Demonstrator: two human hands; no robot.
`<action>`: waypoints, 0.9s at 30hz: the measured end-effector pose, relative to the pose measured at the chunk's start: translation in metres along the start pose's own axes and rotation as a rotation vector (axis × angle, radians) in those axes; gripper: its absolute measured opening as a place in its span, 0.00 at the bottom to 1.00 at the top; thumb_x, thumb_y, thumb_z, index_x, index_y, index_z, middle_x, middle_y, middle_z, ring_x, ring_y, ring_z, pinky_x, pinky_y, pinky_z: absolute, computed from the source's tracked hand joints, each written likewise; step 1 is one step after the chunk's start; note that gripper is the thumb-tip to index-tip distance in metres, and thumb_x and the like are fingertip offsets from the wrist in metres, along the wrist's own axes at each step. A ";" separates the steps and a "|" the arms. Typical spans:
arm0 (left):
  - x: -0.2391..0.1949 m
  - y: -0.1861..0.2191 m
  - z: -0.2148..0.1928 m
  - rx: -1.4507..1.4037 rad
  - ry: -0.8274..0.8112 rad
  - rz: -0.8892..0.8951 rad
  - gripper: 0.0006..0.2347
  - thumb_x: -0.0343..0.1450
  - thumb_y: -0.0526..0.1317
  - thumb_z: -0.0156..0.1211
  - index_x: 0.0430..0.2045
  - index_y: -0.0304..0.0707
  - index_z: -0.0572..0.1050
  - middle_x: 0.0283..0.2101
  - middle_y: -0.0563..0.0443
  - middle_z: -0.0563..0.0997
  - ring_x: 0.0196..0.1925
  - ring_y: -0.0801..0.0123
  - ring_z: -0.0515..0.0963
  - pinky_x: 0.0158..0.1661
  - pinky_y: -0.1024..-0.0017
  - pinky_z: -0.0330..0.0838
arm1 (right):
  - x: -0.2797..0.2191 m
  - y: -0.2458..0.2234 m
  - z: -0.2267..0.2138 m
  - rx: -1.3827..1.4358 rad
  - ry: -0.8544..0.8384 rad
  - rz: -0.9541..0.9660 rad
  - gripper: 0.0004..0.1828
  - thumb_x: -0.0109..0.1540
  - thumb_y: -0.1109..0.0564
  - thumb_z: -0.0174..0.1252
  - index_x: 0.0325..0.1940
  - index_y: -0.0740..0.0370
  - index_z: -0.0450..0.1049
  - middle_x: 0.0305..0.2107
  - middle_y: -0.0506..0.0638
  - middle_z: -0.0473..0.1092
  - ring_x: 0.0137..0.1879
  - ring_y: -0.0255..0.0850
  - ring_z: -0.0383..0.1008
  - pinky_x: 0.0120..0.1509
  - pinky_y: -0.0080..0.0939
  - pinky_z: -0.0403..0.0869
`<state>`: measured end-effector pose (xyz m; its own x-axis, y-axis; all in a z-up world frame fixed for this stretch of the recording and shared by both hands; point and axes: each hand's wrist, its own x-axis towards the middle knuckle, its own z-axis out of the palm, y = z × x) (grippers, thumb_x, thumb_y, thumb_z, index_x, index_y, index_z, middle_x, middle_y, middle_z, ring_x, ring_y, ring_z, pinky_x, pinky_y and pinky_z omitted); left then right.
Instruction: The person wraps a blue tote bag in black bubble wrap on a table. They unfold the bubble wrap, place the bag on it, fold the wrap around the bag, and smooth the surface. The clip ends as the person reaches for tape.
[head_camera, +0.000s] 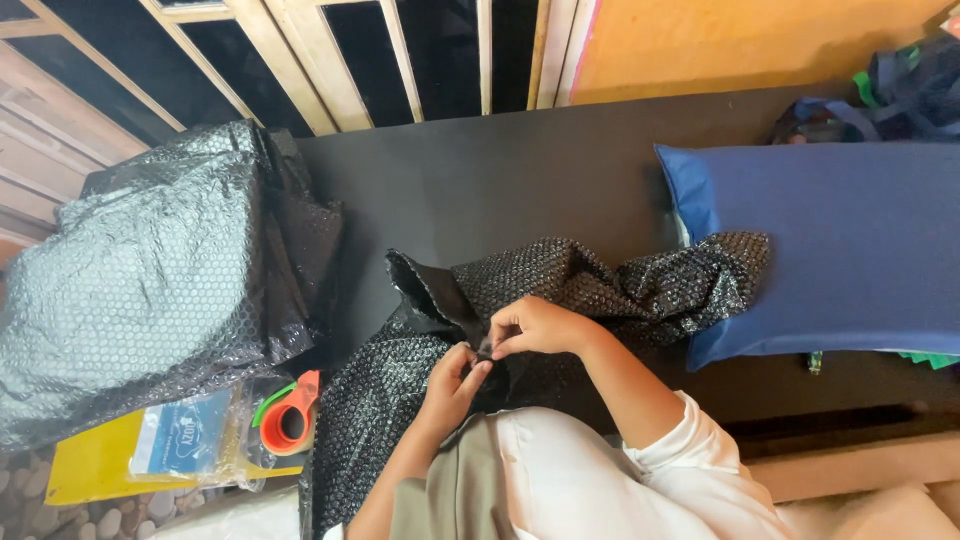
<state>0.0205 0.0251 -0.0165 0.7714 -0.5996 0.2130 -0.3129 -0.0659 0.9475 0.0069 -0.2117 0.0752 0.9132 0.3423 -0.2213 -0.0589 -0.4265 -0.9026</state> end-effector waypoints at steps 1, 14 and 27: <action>0.000 0.003 -0.002 0.002 0.000 0.000 0.11 0.73 0.38 0.65 0.24 0.39 0.68 0.26 0.48 0.71 0.31 0.57 0.75 0.37 0.65 0.69 | 0.002 -0.005 -0.003 0.001 0.000 -0.002 0.06 0.56 0.54 0.73 0.33 0.55 0.82 0.26 0.45 0.78 0.35 0.35 0.75 0.40 0.37 0.75; -0.007 -0.017 -0.013 -0.175 -0.106 -0.077 0.12 0.72 0.34 0.66 0.21 0.41 0.69 0.19 0.56 0.69 0.27 0.72 0.69 0.31 0.71 0.65 | 0.030 -0.034 -0.030 -0.146 -0.420 0.094 0.10 0.57 0.52 0.72 0.36 0.55 0.79 0.31 0.46 0.82 0.35 0.36 0.81 0.42 0.37 0.77; -0.002 -0.030 0.003 -0.685 0.159 -0.315 0.03 0.76 0.30 0.55 0.39 0.40 0.70 0.24 0.63 0.78 0.28 0.82 0.76 0.37 0.81 0.71 | 0.042 0.060 0.009 0.658 -0.193 0.111 0.34 0.58 0.27 0.60 0.46 0.60 0.77 0.35 0.58 0.81 0.47 0.41 0.82 0.46 0.34 0.80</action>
<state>0.0267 0.0255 -0.0460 0.8540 -0.5088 -0.1085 0.3075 0.3254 0.8942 0.0378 -0.2160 0.0082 0.8033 0.4944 -0.3320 -0.4358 0.1082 -0.8935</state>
